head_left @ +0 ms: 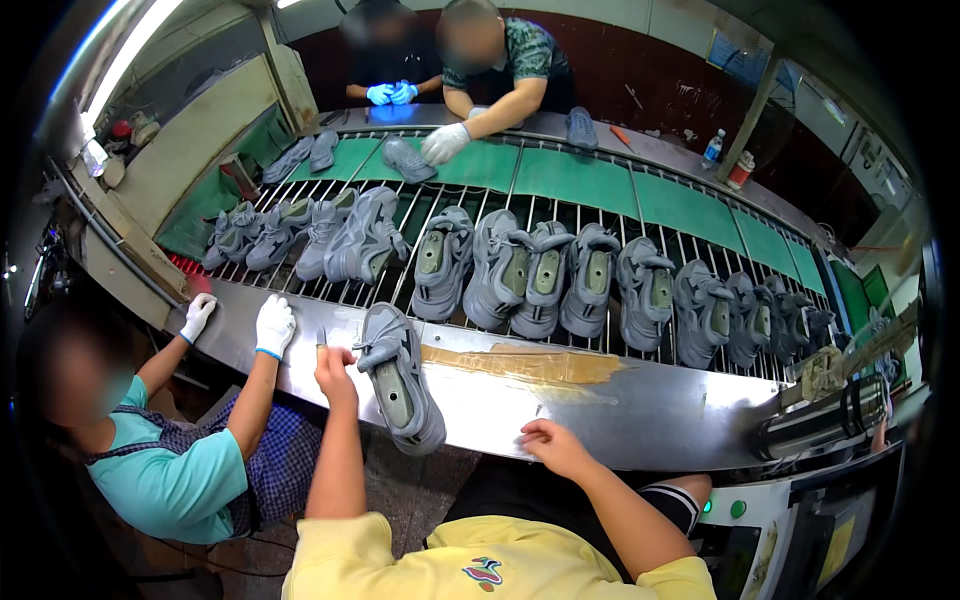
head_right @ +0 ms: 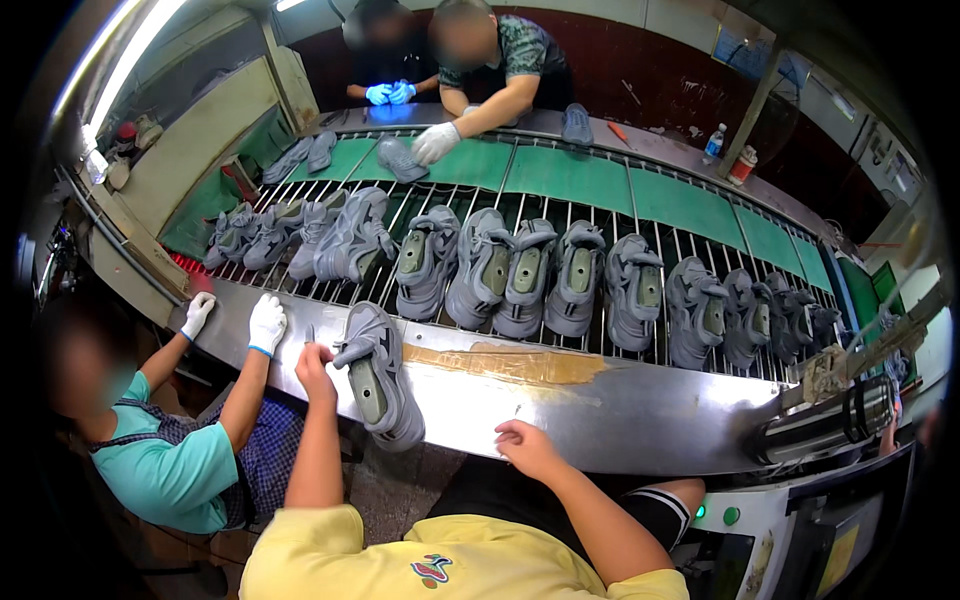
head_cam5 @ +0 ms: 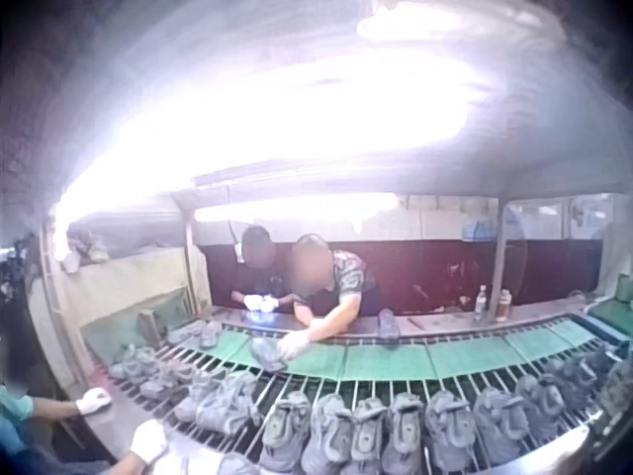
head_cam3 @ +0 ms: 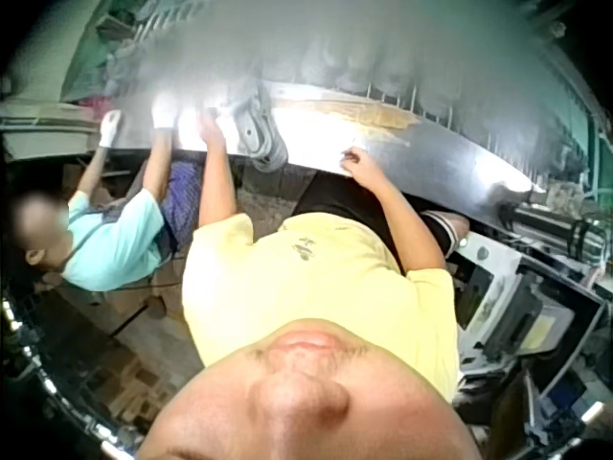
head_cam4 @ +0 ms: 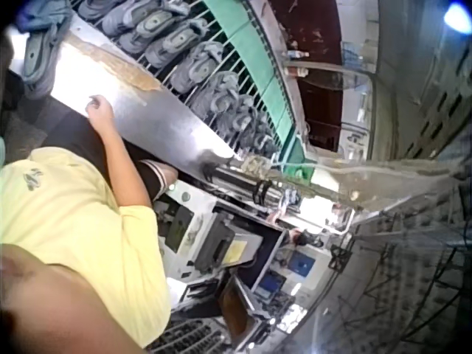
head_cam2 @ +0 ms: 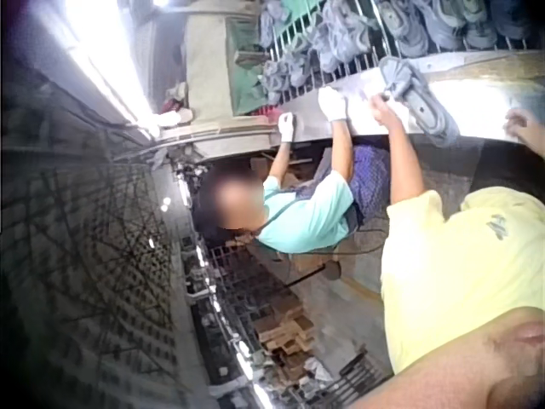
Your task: The person picks up a shoe from a conveyor belt, places it into a machine, and then puts the shoe back onto the conveyor belt.
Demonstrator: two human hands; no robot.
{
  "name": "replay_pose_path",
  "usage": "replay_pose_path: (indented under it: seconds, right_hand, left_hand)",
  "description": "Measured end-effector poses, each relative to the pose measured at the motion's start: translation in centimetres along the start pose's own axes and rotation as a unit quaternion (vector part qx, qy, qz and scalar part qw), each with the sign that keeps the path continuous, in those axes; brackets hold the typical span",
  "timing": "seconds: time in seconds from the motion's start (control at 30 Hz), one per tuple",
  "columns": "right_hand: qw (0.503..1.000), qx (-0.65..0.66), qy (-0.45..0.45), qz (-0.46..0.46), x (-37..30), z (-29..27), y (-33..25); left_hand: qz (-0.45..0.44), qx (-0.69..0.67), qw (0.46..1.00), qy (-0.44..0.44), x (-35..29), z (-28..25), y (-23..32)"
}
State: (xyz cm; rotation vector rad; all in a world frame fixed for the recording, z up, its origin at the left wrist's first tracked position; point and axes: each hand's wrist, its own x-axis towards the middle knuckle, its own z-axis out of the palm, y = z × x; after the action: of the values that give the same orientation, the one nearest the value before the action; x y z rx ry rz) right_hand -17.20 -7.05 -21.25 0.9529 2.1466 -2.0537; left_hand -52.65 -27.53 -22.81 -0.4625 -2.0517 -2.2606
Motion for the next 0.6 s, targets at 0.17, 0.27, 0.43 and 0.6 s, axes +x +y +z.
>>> replay_pose_path:
  seconds: [0.17,0.27,0.43,0.6]
  right_hand:
    - [0.952,-0.23,0.135,-0.149,2.9,0.3,1.7]
    - [0.883,-0.353,0.103,-0.293,5.1,2.1,1.7]
    - [0.905,-0.354,0.121,-0.201,5.7,2.1,0.6]
    - [0.904,-0.354,0.11,-0.211,6.1,2.0,0.0]
  left_hand:
    - [-0.022,0.052,0.997,-0.056,17.5,3.1,-3.8]
    - [-0.059,0.217,0.974,-0.037,28.3,0.9,-8.4]
    - [-0.312,0.39,0.831,-0.246,33.8,6.9,-6.1]
    - [-0.381,0.288,0.824,-0.306,34.2,6.4,-5.7]
